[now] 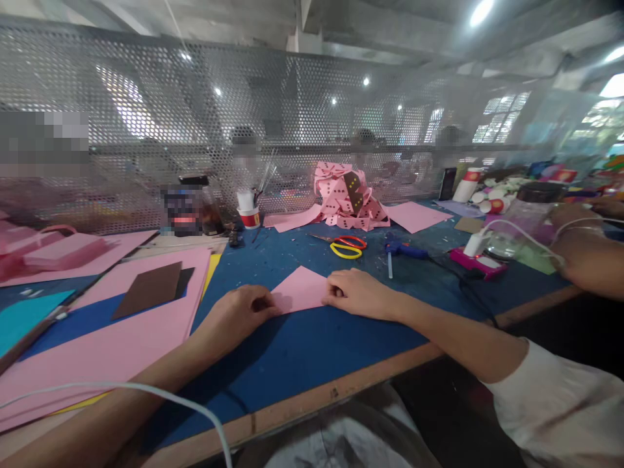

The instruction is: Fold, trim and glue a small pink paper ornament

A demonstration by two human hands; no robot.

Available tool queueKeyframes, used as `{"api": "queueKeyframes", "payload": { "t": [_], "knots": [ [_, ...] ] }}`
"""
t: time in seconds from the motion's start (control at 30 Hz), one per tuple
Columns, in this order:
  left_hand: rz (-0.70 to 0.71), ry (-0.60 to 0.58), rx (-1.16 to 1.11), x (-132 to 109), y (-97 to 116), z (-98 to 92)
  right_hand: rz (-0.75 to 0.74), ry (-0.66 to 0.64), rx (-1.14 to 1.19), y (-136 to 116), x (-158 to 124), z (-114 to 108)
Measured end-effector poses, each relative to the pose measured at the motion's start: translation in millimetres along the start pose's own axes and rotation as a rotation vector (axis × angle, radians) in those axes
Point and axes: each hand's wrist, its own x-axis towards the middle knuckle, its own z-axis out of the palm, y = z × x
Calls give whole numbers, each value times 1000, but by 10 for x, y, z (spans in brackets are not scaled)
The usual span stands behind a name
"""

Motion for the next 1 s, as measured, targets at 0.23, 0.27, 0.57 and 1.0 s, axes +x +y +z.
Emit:
{"api": "queueKeyframes", "payload": {
  "t": [0.23,0.27,0.57,1.0],
  "knots": [
    [-34,-115,-57,37,-100,-105,29,-20,5,24,8,-8],
    [-39,-131,-61,41,-117,-123,32,-23,8,24,11,-9],
    [-38,-214,-84,99,-268,-210,37,-23,16,3,8,-22],
    [-54,-315,-108,111,-352,-356,38,-31,18,53,22,-3]
  ]
}}
